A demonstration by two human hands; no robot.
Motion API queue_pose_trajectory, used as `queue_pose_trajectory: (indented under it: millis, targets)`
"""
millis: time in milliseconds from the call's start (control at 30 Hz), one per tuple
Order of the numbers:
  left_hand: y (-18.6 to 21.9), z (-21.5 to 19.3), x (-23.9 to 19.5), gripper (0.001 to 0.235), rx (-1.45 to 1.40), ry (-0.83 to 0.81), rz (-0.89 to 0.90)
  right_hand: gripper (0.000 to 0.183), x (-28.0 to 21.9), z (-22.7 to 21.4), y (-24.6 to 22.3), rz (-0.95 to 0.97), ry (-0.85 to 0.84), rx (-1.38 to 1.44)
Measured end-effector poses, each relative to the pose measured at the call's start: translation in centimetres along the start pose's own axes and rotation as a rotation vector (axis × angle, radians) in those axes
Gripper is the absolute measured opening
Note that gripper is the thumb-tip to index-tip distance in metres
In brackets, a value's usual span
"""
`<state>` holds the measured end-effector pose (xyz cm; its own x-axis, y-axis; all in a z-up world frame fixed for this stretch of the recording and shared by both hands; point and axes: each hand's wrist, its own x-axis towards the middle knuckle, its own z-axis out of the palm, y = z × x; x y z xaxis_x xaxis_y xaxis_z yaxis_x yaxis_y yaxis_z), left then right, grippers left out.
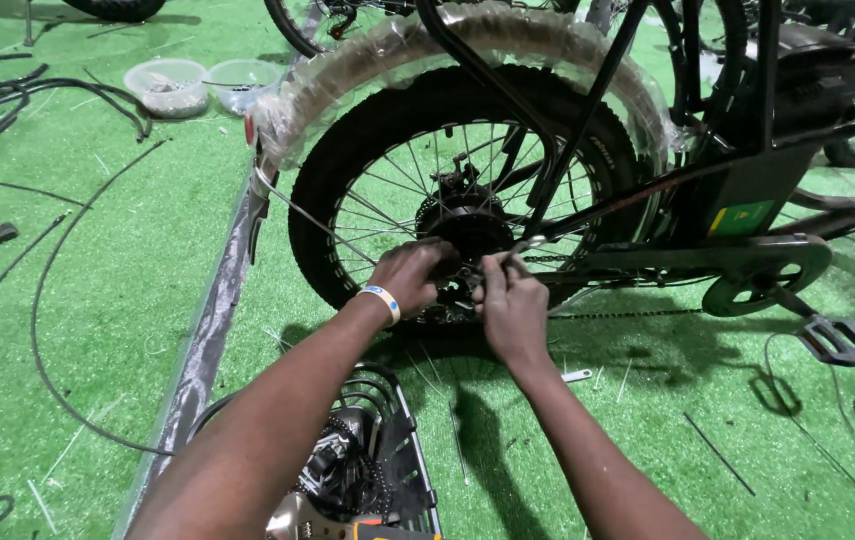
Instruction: The person assembles the rear wheel and chain of a bicycle. They use a wrench to tighten bolts on the rear axle and adjust the chain tension, then use pliers to manipulate the chain near the rear sprocket.
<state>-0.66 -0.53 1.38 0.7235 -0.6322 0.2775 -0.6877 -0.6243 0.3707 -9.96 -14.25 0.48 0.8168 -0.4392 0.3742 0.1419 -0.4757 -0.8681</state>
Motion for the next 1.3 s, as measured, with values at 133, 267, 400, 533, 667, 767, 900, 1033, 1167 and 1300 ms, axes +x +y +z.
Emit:
queue_pose_trajectory:
  millis: [133,267,400,533,667,767,900,1033,1167,1300]
  targets:
    - [-1.1,0.8,0.2,0.029,-0.003,-0.009,0.024,0.022,0.0,0.2,-2.1,-0.247,-0.107,-0.144]
    - [-1.2,1.5,0.1,0.038,0.002,-0.036,0.004,0.015,0.2,0.4,-2.5,-0.317,-0.154,-0.412]
    - [-2.2,2.3,0.4,0.048,-0.004,-0.045,-0.013,0.014,0.7,0.8,-2.6,-0.24,-0.187,-0.446]
    - [-1.9,2.1,0.7,0.055,0.006,-0.044,-0.015,0.04,3.4,0.5,1.8,0.34,-0.083,0.249]
    - [-1.6,2.2,0.0,0.049,-0.012,-0.048,-0.024,0.031,2.3,0.1,2.0,0.635,0.063,0.705]
    - [-2.2,2.4,0.5,0.044,-0.005,-0.038,-0.03,0.028,1.6,0.0,0.6,0.51,0.14,0.567]
    - [-1.8,2.2,0.1,0.038,0.005,-0.053,-0.031,0.037,-0.1,-0.8,0.5,0.425,0.222,0.477]
    - [-2.0,2.1,0.2,0.035,0.015,-0.066,-0.042,0.041,-2.8,0.0,0.4,0.233,0.189,0.184]
    - [-1.0,1.2,0.4,0.043,0.011,-0.069,-0.041,0.041,-3.4,0.4,-0.5,0.431,0.07,0.627]
    - [0.0,0.6,-0.3,0.051,-0.033,-0.1,-0.033,0.04,-3.5,-0.7,-1.9,0.555,0.035,1.021]
